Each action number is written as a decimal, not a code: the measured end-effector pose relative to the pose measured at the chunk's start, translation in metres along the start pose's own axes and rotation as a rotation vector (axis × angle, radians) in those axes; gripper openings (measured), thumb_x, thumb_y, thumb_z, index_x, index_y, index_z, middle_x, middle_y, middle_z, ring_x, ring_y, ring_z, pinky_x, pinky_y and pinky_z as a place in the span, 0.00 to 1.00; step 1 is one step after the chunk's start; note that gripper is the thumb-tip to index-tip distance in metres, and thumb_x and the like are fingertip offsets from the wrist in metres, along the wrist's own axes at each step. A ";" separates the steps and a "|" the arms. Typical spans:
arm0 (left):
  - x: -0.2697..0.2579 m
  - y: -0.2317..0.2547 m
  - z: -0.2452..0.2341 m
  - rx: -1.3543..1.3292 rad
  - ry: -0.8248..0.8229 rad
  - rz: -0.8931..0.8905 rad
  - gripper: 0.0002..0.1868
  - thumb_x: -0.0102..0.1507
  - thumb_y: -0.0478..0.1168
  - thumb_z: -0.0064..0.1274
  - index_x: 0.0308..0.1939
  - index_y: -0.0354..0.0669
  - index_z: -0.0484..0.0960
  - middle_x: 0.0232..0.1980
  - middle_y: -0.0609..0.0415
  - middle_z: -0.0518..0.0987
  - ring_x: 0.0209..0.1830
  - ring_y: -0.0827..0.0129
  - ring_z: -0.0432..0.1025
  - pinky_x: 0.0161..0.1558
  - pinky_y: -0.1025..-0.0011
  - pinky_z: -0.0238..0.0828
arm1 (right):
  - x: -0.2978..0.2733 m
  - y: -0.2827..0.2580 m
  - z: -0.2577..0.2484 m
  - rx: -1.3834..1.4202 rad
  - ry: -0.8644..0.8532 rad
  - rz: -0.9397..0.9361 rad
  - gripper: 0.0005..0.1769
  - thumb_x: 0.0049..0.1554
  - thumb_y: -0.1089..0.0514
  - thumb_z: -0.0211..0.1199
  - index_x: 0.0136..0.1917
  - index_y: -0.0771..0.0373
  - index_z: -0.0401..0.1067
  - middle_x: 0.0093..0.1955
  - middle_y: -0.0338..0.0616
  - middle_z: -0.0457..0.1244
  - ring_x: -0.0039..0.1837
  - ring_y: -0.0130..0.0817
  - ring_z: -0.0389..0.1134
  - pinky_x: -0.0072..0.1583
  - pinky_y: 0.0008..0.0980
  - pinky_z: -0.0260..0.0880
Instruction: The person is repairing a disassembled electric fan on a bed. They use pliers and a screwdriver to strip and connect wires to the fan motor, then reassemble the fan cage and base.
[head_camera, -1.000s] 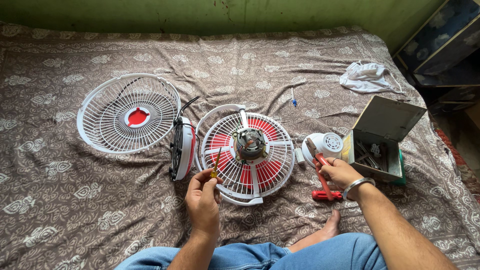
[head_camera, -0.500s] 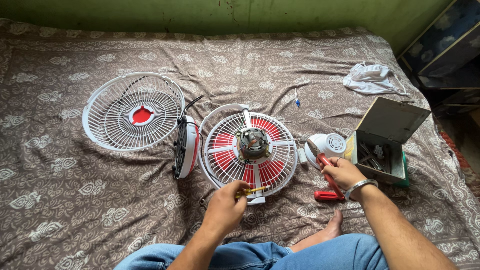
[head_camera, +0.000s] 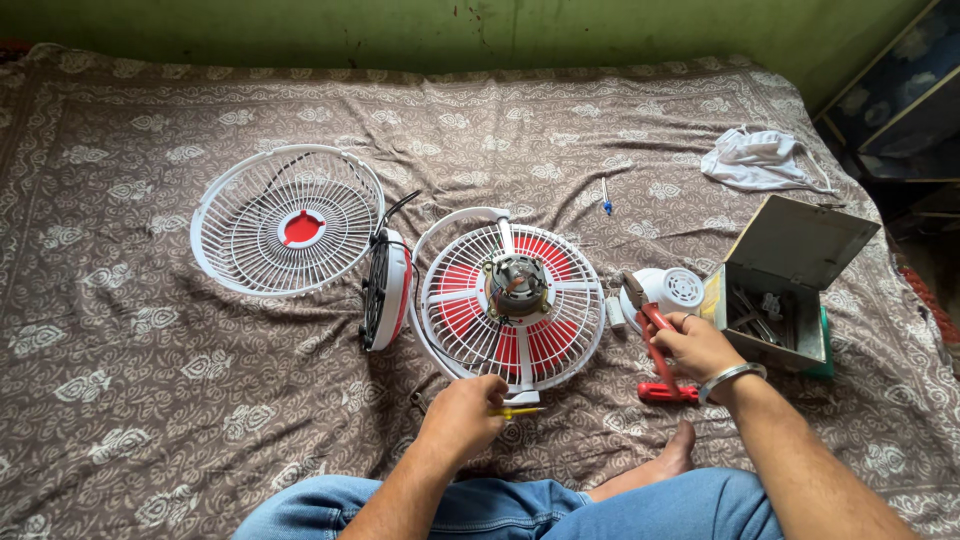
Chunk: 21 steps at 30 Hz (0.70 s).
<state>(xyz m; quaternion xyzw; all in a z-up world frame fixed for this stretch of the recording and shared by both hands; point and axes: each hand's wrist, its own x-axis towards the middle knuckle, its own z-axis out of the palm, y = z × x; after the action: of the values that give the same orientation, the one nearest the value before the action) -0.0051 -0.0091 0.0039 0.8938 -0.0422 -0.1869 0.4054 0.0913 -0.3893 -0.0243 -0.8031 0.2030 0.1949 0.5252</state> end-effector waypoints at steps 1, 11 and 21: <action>-0.004 0.003 -0.001 0.095 0.011 0.007 0.17 0.57 0.39 0.60 0.51 0.47 0.83 0.48 0.50 0.85 0.51 0.56 0.79 0.54 0.61 0.75 | -0.003 -0.004 0.003 0.061 -0.036 0.008 0.13 0.58 0.58 0.59 0.56 0.64 0.72 0.46 0.43 0.66 0.44 0.30 0.68 0.45 0.37 0.75; -0.013 0.032 0.015 0.262 0.425 0.719 0.43 0.55 0.44 0.65 0.72 0.39 0.66 0.73 0.37 0.66 0.75 0.46 0.59 0.72 0.49 0.51 | -0.098 -0.065 0.053 0.331 -0.609 0.107 0.24 0.57 0.55 0.51 0.65 0.63 0.67 0.55 0.51 0.67 0.54 0.42 0.75 0.50 0.47 0.81; -0.011 0.024 0.025 0.361 0.553 0.826 0.29 0.66 0.42 0.58 0.71 0.37 0.72 0.69 0.45 0.78 0.74 0.59 0.70 0.80 0.45 0.45 | -0.116 -0.052 0.091 0.586 -0.758 0.144 0.30 0.59 0.44 0.45 0.52 0.72 0.74 0.46 0.55 0.71 0.47 0.44 0.75 0.49 0.40 0.81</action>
<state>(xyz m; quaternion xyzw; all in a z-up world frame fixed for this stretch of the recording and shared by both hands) -0.0225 -0.0406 0.0097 0.8742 -0.3140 0.2416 0.2808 0.0119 -0.2725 0.0426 -0.4776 0.0988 0.4443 0.7515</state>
